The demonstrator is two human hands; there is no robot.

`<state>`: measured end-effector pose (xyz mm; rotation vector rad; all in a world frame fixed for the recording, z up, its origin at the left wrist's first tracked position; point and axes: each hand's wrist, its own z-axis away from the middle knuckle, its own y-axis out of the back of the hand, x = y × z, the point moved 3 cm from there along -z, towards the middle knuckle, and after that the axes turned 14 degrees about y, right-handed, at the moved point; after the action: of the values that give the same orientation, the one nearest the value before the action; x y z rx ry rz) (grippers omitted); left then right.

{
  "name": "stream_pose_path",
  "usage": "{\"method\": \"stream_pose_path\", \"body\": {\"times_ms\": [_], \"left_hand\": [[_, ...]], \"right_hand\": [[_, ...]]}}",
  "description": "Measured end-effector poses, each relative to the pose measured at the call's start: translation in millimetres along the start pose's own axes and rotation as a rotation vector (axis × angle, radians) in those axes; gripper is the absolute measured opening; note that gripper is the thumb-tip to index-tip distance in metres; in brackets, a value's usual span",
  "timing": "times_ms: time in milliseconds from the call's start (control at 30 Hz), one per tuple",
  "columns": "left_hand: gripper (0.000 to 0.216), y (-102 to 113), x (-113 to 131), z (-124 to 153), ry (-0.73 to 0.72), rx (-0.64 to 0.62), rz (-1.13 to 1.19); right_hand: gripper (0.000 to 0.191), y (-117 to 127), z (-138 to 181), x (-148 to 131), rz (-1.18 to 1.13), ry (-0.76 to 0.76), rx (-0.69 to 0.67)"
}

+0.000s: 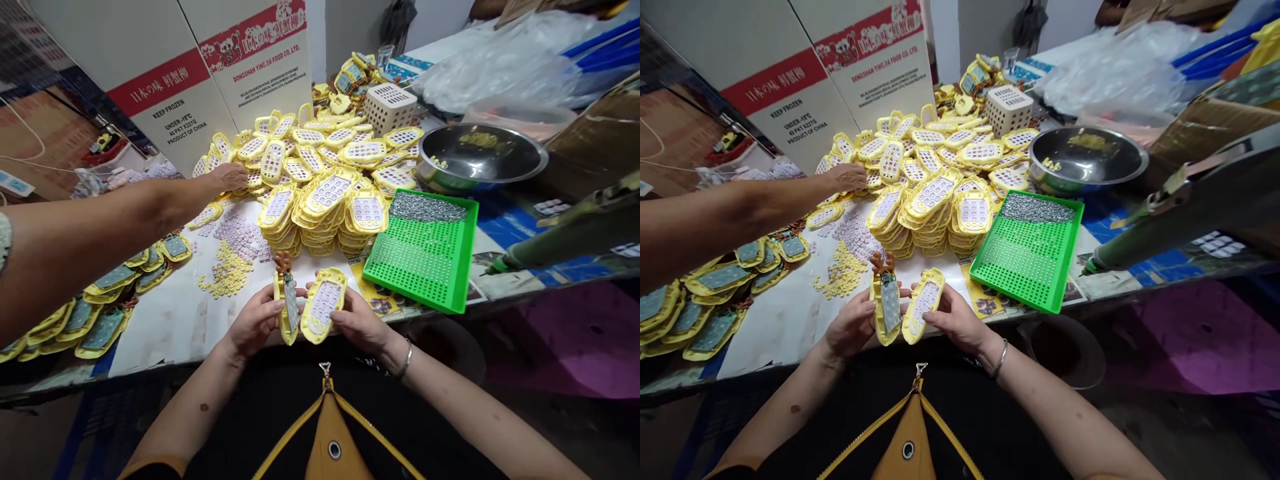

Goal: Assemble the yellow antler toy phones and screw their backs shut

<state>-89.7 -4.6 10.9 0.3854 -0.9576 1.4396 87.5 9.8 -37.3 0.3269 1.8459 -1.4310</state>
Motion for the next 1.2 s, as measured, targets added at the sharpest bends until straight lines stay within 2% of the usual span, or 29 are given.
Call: {"method": "stream_pose_path", "body": {"times_ms": [100, 233, 533, 767, 867, 967, 1033, 1133, 1200], "left_hand": [[0.056, -4, 5, 1, -0.002, 0.087, -0.160], [0.061, -13, 7, -2, -0.050, 0.125, -0.295], [0.084, -19, 3, -8, 0.035, 0.034, -0.343], [0.088, -22, 1, -9, 0.015, 0.039, -0.334], [0.088, -19, 3, -8, -0.018, 0.117, -0.435], [0.076, -14, 9, -5, -0.193, 0.254, -0.576], [0.076, -12, 9, -6, -0.246, 0.208, -0.468], [0.076, -15, 1, -13, -0.119, 0.042, -0.113], [0.068, -20, -3, -17, -0.035, 0.026, 0.060]], "right_hand": [[0.062, -7, -5, 1, 0.065, 0.034, -0.099], [0.071, -12, -9, 5, 0.095, 0.056, -0.193], [0.092, -6, -11, 12, 0.040, 0.047, -0.165], [0.081, -5, -10, 11, 0.034, 0.047, -0.215], [0.083, -3, -8, 8, 0.093, 0.058, -0.238], [0.076, -1, -6, 3, 0.085, 0.051, -0.278], [0.071, -3, -3, 2, 0.035, -0.012, -0.360], [0.068, -8, 0, 1, 0.031, -0.086, -0.482], [0.065, -11, 1, -1, 0.126, -0.069, -0.500]]}}
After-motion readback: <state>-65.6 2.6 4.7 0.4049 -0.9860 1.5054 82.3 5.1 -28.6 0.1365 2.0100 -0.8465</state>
